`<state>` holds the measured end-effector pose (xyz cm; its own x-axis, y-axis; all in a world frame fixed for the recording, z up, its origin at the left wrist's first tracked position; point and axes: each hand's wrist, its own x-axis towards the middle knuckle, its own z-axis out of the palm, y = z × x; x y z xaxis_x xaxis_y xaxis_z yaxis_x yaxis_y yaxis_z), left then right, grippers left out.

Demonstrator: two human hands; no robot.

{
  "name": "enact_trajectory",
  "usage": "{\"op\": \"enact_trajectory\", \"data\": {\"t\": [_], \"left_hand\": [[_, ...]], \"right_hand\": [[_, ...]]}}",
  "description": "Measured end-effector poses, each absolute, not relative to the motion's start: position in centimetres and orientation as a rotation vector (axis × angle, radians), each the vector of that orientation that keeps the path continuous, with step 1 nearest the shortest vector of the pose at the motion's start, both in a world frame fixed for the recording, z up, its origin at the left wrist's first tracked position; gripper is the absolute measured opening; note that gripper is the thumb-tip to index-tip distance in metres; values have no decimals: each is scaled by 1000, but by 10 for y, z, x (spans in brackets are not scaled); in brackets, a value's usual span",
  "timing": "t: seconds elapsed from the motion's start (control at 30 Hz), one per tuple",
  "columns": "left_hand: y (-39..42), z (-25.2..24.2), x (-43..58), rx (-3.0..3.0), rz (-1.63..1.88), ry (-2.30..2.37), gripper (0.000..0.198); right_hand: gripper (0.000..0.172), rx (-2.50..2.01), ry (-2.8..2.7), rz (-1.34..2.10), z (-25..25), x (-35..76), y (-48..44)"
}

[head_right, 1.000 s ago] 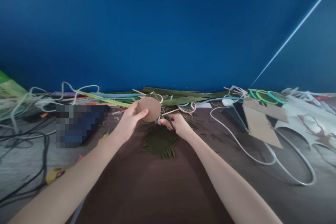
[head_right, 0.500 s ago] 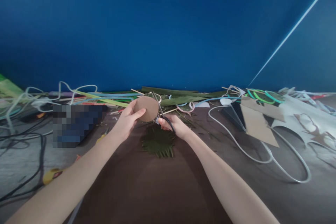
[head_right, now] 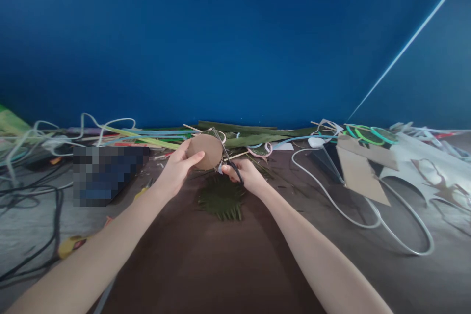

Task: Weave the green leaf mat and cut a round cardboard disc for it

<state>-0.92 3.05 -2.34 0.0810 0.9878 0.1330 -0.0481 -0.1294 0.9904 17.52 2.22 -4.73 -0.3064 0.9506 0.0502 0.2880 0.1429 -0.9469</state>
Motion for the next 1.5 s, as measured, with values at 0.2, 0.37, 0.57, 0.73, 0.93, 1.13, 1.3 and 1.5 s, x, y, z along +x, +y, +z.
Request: {"op": "enact_trajectory", "data": {"t": [0.2,0.37,0.57,0.73,0.93,1.13,1.3,1.5], "left_hand": [[28,-22,-8,1247,1257,1055,54],[30,-17,-10,1032,1242,894,43],[35,-16,-12,919,1220,877,41],[34,-16,-10,913,1233,894,38],[32,-22,-7,1069,1309,869,25],[20,-24,-3,1867,1076,1041,21],[18,-25,-2,2089,982,983,38],[23,-26,-4,1989,1063,1025,29]], "right_hand": [[58,-1276,-1682,1106,-47,177,23],[59,-1153,-1455,1087,-58,181,30],[58,-1012,-1314,1122,-67,184,37],[58,-1008,-1369,1153,-66,184,35],[54,-1037,-1404,1069,-60,181,29],[44,-1039,-1565,965,-46,177,23],[43,-1021,-1499,1008,-39,173,20],[36,-1015,-1531,960,-40,173,21]]}}
